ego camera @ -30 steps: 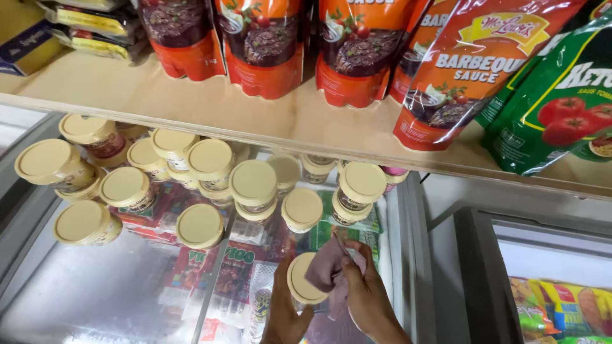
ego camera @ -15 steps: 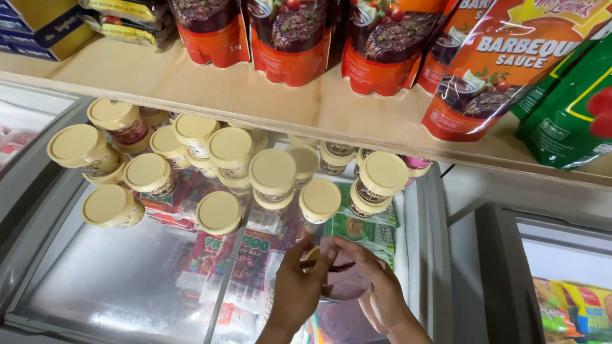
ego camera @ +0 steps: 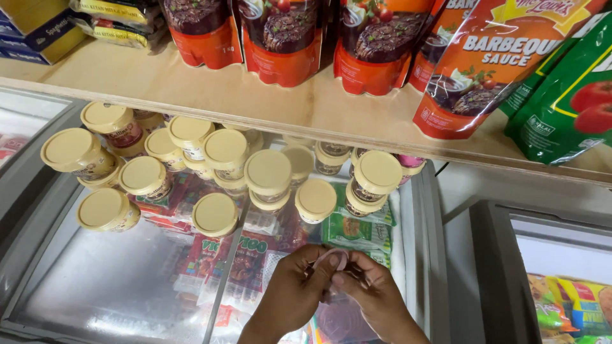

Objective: Wiping down and organizing food containers and jars in a grocery store setting.

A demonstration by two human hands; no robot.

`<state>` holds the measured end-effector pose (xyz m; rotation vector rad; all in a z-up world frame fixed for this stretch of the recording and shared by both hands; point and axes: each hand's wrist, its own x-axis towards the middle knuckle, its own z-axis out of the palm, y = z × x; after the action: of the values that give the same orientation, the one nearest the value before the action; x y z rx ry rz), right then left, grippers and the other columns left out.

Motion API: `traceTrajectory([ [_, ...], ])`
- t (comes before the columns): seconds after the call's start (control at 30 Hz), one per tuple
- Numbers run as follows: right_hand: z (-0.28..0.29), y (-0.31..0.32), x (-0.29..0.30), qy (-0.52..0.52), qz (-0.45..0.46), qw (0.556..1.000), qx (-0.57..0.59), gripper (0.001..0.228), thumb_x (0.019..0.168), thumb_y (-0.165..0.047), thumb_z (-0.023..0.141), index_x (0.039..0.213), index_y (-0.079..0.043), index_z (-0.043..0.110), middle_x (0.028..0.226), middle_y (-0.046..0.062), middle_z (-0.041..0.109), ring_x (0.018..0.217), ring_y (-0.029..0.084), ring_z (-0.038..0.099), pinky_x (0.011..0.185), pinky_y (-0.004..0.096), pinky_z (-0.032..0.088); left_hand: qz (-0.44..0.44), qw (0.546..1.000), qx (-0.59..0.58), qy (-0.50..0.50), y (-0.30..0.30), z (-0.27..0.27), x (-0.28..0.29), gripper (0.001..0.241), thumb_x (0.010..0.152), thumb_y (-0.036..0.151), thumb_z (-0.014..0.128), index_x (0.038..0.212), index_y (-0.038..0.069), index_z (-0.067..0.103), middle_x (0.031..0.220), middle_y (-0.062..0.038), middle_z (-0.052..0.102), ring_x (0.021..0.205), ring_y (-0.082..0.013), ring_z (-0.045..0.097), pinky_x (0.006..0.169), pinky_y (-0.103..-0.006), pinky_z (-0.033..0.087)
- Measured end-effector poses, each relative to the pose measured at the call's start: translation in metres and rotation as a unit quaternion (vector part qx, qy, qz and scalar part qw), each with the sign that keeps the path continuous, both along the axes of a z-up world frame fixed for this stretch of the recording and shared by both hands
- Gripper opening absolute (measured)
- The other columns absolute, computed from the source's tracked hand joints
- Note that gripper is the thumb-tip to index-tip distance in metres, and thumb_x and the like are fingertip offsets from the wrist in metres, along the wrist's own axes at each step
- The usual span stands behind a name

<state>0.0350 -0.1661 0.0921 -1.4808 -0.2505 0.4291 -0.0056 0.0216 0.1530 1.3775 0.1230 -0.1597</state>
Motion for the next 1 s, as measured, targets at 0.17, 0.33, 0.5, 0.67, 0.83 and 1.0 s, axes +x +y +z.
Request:
traceTrajectory([
  [0.17, 0.014, -0.012, 0.001, -0.062, 0.041, 0.992, 0.106, 0.007, 0.101, -0.009, 0.063, 0.103, -0.002, 0.066, 0.147, 0.015, 0.061, 0.134, 0.021, 0.058, 0.110, 0.038, 0.045, 0.006, 0.970, 0.135, -0.201, 0.013, 0.002, -0.008, 0.027, 0.106, 0.021, 0.065, 0.096, -0.003, 0.072, 0.091, -0.009, 0.057, 0.074, -0.0096, 0.058, 0.062, -0.0261, 0.052],
  [0.33, 0.009, -0.025, 0.007, -0.085, -0.013, 0.995, 0.047, 0.013, 0.104, -0.011, 0.062, 0.099, 0.000, 0.069, 0.139, 0.011, 0.060, 0.118, 0.017, 0.061, 0.090, 0.033, 0.051, -0.032, 0.993, 0.065, -0.093, 0.018, 0.021, -0.010, 0.026, 0.099, 0.023, 0.063, 0.110, 0.003, 0.075, 0.078, -0.004, 0.068, 0.069, -0.0057, 0.052, 0.063, -0.0259, 0.048],
  [0.5, 0.020, -0.007, 0.012, -0.086, -0.129, 0.988, 0.006, 0.019, 0.104, -0.016, 0.062, 0.099, 0.001, 0.068, 0.091, 0.011, 0.070, 0.082, 0.010, 0.060, 0.075, 0.025, 0.051, -0.048, 0.987, 0.119, -0.093, 0.026, 0.026, 0.000, 0.027, 0.097, 0.023, 0.067, 0.113, 0.004, 0.077, 0.080, -0.002, 0.076, 0.073, -0.0027, 0.056, 0.070, -0.0232, 0.053],
  [0.67, 0.040, 0.022, 0.036, -0.061, -0.147, 0.938, -0.307, 0.036, 0.093, -0.035, 0.069, 0.102, 0.000, 0.066, 0.099, 0.014, 0.075, 0.082, 0.018, 0.067, 0.077, 0.032, 0.054, 0.052, 0.969, 0.241, 0.004, 0.029, -0.017, 0.028, 0.031, 0.092, 0.026, 0.067, 0.109, 0.005, 0.081, 0.084, -0.012, 0.080, 0.071, -0.0185, 0.071, 0.070, -0.0349, 0.058],
  [0.83, 0.032, 0.031, 0.026, -0.354, -0.112, 0.794, -0.482, 0.076, 0.089, -0.052, 0.071, 0.138, 0.002, 0.051, 0.143, 0.025, 0.047, 0.126, 0.037, 0.047, 0.103, 0.051, 0.039, 0.162, 0.876, 0.420, -0.170, 0.031, -0.085, 0.015, 0.054, 0.087, 0.018, 0.071, 0.136, 0.003, 0.053, 0.118, -0.024, 0.061, 0.109, -0.0432, 0.056, 0.097, -0.0513, 0.044],
  [1.0, 0.021, 0.038, 0.017, -0.497, 0.075, 0.734, -0.458, 0.094, 0.080, -0.061, 0.071, 0.148, -0.002, 0.043, 0.161, 0.022, 0.031, 0.149, 0.042, 0.027, 0.120, 0.056, 0.020, 0.178, 0.854, 0.462, -0.160, 0.025, -0.144, -0.016, 0.075, 0.067, 0.005, 0.064, 0.140, 0.002, 0.045, 0.133, -0.022, 0.052, 0.126, -0.0440, 0.046, 0.109, -0.0532, 0.037],
])
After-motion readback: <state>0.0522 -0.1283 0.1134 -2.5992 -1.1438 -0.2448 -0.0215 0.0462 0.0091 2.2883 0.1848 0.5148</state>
